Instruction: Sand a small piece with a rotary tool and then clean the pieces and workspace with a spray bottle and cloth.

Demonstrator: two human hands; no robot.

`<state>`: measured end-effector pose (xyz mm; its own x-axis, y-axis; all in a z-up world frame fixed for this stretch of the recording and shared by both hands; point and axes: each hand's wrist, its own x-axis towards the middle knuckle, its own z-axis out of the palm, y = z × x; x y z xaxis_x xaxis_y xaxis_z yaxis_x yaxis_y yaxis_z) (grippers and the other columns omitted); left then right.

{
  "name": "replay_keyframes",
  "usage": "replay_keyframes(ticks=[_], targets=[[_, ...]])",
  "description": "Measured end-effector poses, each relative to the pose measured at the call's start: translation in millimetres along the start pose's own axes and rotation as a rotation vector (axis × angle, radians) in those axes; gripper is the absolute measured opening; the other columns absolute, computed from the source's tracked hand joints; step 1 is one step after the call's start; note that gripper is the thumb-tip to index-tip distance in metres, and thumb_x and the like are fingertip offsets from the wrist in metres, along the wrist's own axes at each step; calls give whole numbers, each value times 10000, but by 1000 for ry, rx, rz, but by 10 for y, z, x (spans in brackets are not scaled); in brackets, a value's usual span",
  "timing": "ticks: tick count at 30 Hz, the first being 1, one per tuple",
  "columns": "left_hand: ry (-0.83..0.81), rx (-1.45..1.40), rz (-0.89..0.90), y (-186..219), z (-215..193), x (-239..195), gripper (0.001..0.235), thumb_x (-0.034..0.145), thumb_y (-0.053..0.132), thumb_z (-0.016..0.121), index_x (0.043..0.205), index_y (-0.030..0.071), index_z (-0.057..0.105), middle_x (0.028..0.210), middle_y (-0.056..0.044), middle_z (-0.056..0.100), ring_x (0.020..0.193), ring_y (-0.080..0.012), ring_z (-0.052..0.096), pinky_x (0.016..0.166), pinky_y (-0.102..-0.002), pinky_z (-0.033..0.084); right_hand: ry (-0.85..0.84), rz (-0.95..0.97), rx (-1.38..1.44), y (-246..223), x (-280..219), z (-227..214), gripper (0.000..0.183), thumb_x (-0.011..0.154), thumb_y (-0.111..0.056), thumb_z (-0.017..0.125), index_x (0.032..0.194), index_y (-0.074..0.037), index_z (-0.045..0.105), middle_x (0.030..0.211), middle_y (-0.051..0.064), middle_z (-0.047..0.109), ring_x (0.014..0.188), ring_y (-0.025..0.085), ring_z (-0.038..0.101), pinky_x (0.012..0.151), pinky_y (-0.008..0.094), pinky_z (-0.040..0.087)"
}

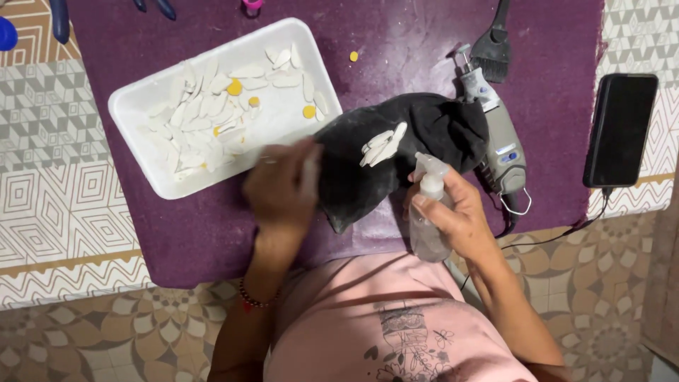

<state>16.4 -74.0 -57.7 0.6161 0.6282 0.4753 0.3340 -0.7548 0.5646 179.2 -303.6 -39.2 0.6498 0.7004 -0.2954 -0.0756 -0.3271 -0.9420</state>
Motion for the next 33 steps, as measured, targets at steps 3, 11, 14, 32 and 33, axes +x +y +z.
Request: replay_keyframes(ticks=[3,11,14,32,33], targets=[[182,176,-32,-328,-119,15,156,981,253,778,1127,198,773,841,29,680,759,-195,675,714,-317,562,-14,42,42,-178,31,76,519,785,-121,759,1292,-31,689,1050,117,735,800,113,607,724,286,509],[539,-93,143,-520,-179,104,229,961,2,754,1158,-104,704,663,-68,616,529,-193,523,543,-310,482,-177,136,55,-253,-9,56,326,766,-87,783,1089,-54,751,720,42,695,606,84,593,535,249,473],[546,-104,154,-478,-184,133,242,927,-36,771,1153,-100,713,650,-57,626,517,-176,527,531,-300,486,-139,137,84,-345,-17,57,411,792,-74,768,1199,-53,714,735,41,689,630,75,606,576,243,491],[485,-152,172,-437,-210,144,240,944,-76,742,1180,-95,704,650,-89,617,508,-193,509,494,-301,461,-100,14,-85,-540,23,-22,401,821,-107,758,1213,-55,689,827,44,686,771,108,604,721,282,501],[486,-152,174,-448,-193,141,240,944,-76,742,1180,-95,704,650,-89,617,508,-193,509,494,-301,461,-99,12,-85,-456,-3,-48,401,821,-107,758,1213,-55,689,827,44,686,771,108,604,721,282,501]])
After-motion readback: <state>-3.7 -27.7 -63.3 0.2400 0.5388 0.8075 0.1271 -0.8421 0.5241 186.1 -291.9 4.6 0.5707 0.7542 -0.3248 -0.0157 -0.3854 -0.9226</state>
